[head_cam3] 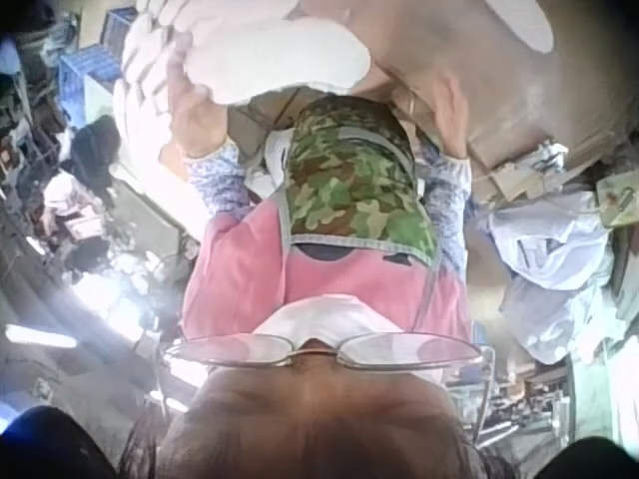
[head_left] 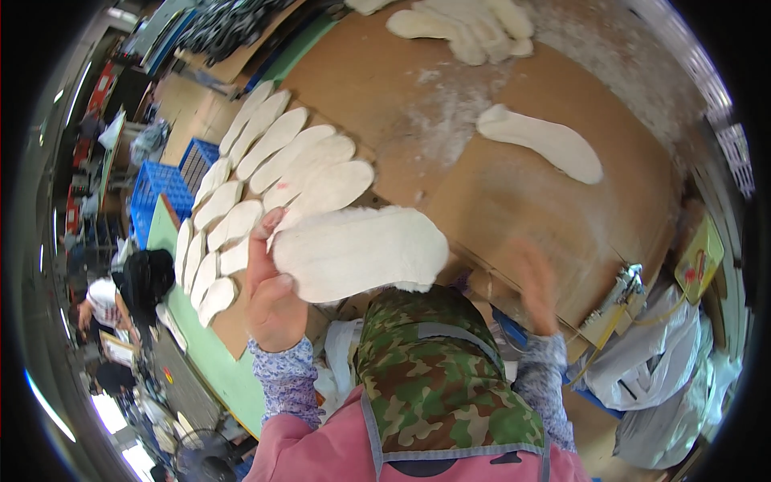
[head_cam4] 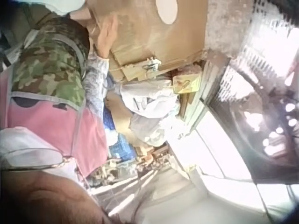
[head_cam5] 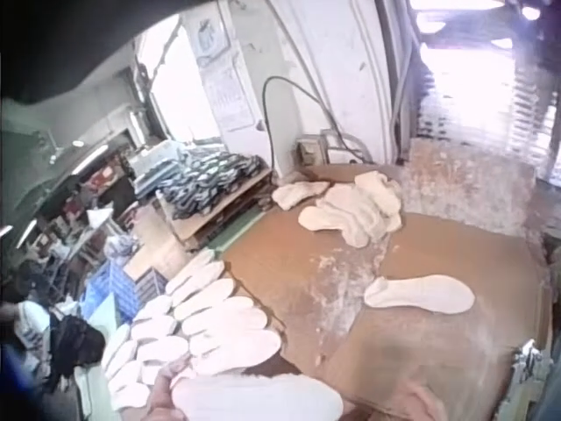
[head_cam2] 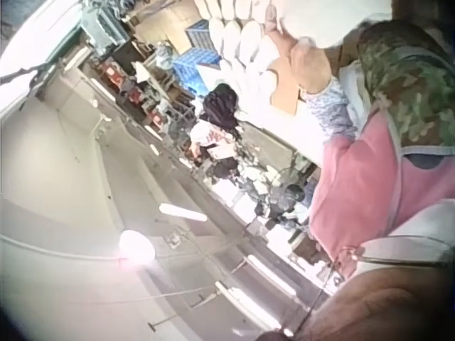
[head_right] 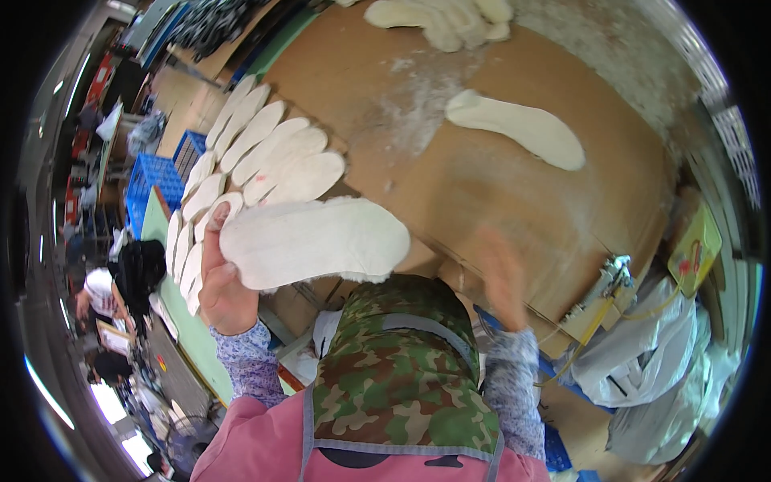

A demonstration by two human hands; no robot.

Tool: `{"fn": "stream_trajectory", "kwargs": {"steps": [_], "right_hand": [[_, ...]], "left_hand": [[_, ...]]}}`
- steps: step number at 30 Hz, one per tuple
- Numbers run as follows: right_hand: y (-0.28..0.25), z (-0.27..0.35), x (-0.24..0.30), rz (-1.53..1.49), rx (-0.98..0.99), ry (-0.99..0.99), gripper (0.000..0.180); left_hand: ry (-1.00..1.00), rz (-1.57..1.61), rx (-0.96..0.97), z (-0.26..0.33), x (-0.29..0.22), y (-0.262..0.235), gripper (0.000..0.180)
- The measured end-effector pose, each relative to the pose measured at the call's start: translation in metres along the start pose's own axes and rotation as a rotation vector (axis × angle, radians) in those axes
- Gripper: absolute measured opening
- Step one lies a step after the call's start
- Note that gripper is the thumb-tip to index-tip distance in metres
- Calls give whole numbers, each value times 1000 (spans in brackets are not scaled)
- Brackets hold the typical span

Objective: Preparing and trimming furry shoe insoles using a pneumatic tool and scissors at a factory workstation.

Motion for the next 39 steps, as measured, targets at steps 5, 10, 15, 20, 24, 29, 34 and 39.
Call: {"fn": "stream_trajectory", "kwargs": {"steps": [5,10,15,20,24,29,34,39], "right_hand": [[205,-9,6,-1093,395,715,24],[306,-10,47,-860,517,746,14],[437,15,82,-548,814,636,10],[566,48,88,-444,965,619,15],[640,81,81,-423,1042,659,16],[683,102,82,-403,1068,688,17],[683,92,65,-319,1023,679,20],[638,62,76,-234,998,525,23]], "left_hand": [[42,50,-286,32,-5,-126,80],[3,-32,-495,100,9,-287,70],[-249,-139,-757,194,80,-461,64],[-359,-261,-926,230,113,-579,60],[-375,-313,-996,230,127,-654,58],[-372,-431,-1064,230,135,-723,57],[-531,-597,-1056,218,156,-737,60],[-505,-1109,-1277,234,120,-726,65]]}}
Point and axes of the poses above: each hand's wrist, its own z-axis away from the middle knuckle, its own y-axis out of the palm, x = y × z, the point moved 7 cm from there along -z, towards the middle knuckle, and after that the axes turned 8 degrees about -z, right-handed, at the moved point
